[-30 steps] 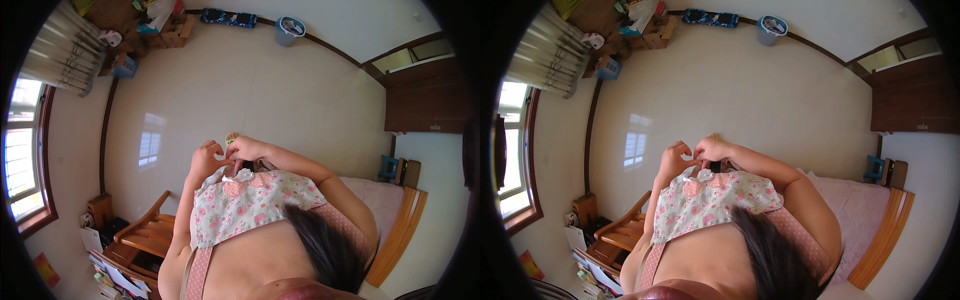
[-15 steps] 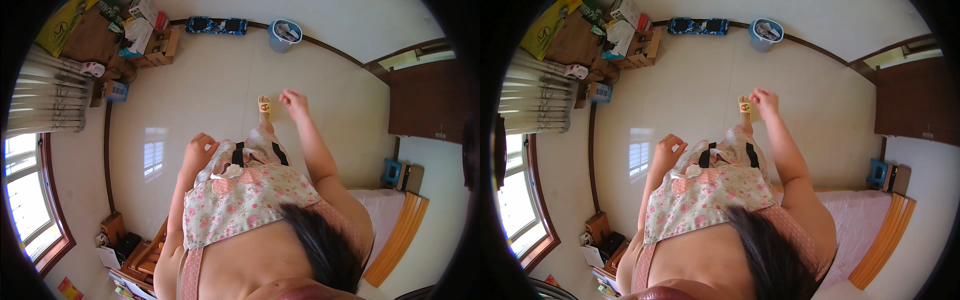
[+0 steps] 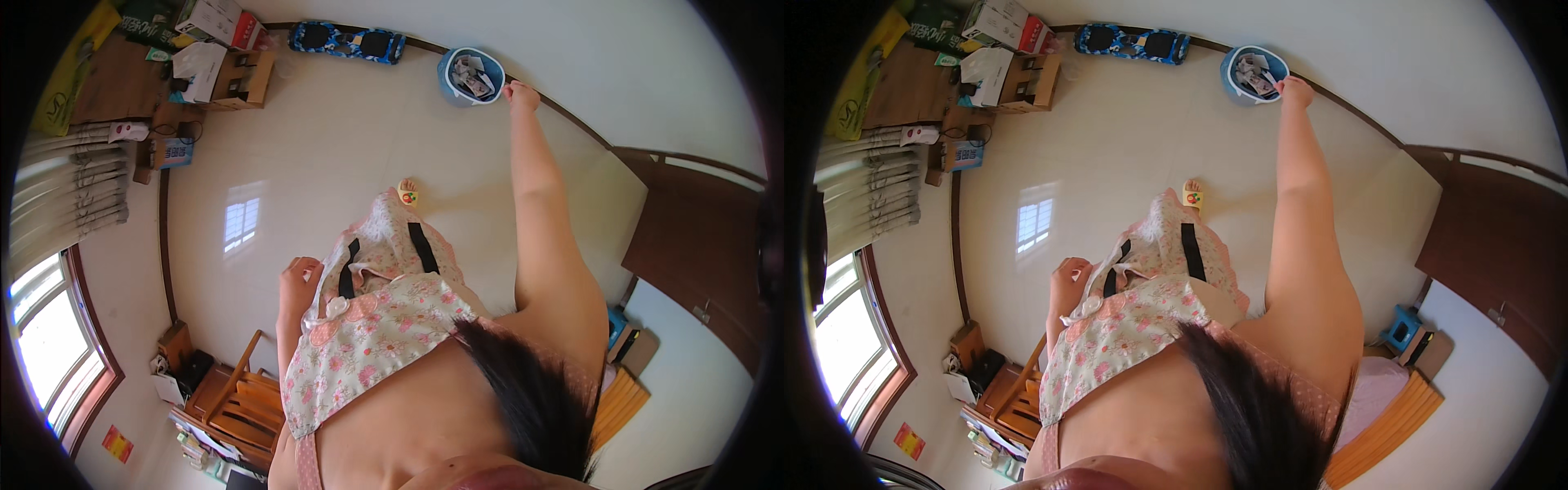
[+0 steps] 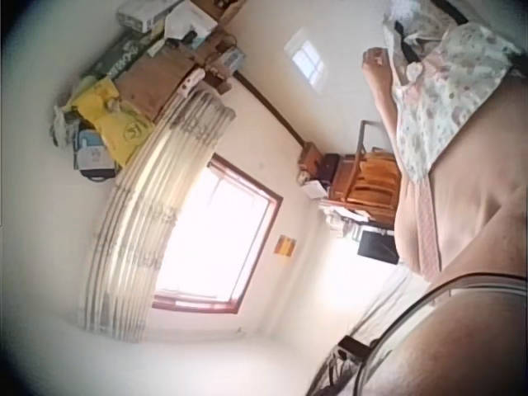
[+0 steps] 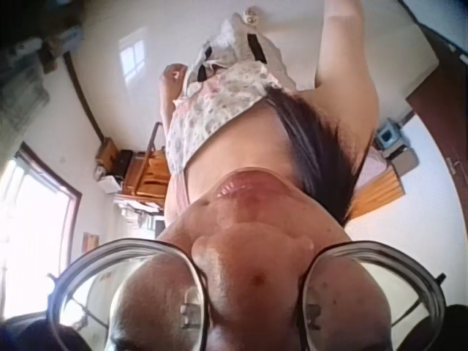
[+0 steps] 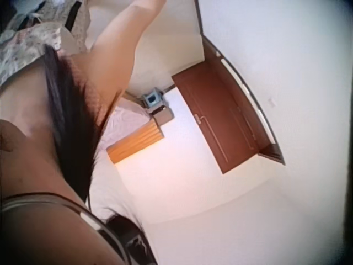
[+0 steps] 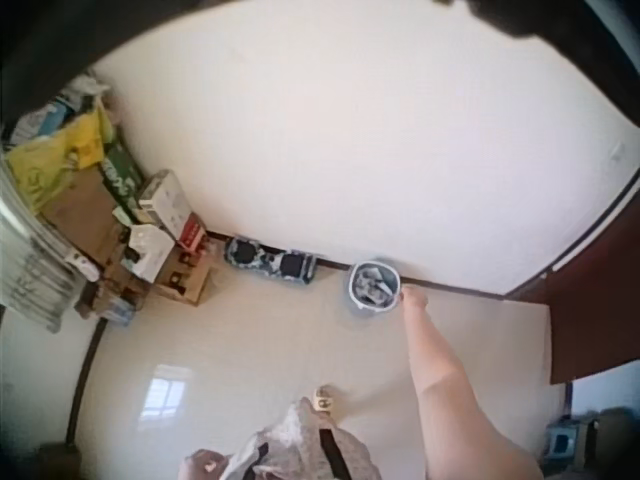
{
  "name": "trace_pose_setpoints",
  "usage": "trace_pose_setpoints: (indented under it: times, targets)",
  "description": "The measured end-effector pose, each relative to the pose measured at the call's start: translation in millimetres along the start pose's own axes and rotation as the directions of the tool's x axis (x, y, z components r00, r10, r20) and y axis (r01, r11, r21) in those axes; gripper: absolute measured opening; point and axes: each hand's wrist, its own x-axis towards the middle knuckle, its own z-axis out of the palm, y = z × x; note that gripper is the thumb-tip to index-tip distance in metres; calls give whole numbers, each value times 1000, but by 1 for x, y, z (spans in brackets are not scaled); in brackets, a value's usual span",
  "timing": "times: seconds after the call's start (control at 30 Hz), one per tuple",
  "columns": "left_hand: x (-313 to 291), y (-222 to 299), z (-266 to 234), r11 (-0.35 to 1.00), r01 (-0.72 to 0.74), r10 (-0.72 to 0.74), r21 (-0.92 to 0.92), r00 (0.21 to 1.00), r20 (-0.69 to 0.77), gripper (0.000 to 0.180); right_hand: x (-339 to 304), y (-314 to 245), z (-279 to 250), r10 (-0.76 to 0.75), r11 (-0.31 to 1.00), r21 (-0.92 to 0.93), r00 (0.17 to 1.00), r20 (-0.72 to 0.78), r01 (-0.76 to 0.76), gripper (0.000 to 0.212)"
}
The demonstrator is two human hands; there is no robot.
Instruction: The person organizes a cluttered desk by sorting through papers, books, and small items. They move stacks of books, handle a small box, and place items into a drawer or off the desk surface.
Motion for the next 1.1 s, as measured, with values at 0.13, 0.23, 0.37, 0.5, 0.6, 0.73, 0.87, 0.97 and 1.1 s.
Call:
trace_pose_setpoints:
  times: [0.13, 0.23, 0.37, 0.5, 0.6, 0.73, 0.87, 0.97, 1.1]
  targets:
    - [32, 28, 15, 1000, 25, -25, -5, 999, -20, 12, 71, -18, 23, -15, 991, -132, 999, 48, 21, 7]
    - [46, 34, 23, 999, 51, -51, 1, 999, -7, 13, 99, -33, 39, -24, 988, -155, 1000, 0, 23, 9]
    - [49, 33, 28, 995, 95, -95, 10, 995, 9, 15, 114, -43, 50, -101, 988, -124, 994, -37, 96, 9]
    - [46, 25, 35, 990, 139, -139, -17, 990, 3, 16, 107, -31, 51, -122, 974, -190, 992, 0, 120, 9]
    - [35, 16, 29, 985, 161, -163, -68, 987, -16, 17, 78, 9, 42, -110, 793, -549, 949, 297, 263, 23]
    - [-8, -13, 10, 971, 220, -227, -94, 971, -72, 23, -77, 91, 37, 86, 495, -558, 602, 794, 666, 30]
    - [-83, -81, -6, 973, 209, -224, -96, 955, -193, 23, -235, 196, 10, 534, 659, -640, 353, 768, 395, 13]
    - [-124, -105, -12, 930, 300, -353, -211, 890, -288, 24, -330, 207, 42, 659, 643, -715, 278, 699, 275, 14]
    - [-214, -179, -1, 869, 365, -485, -334, 764, -425, 26, -465, 239, 79, 702, 553, -637, 111, 703, 536, 14]
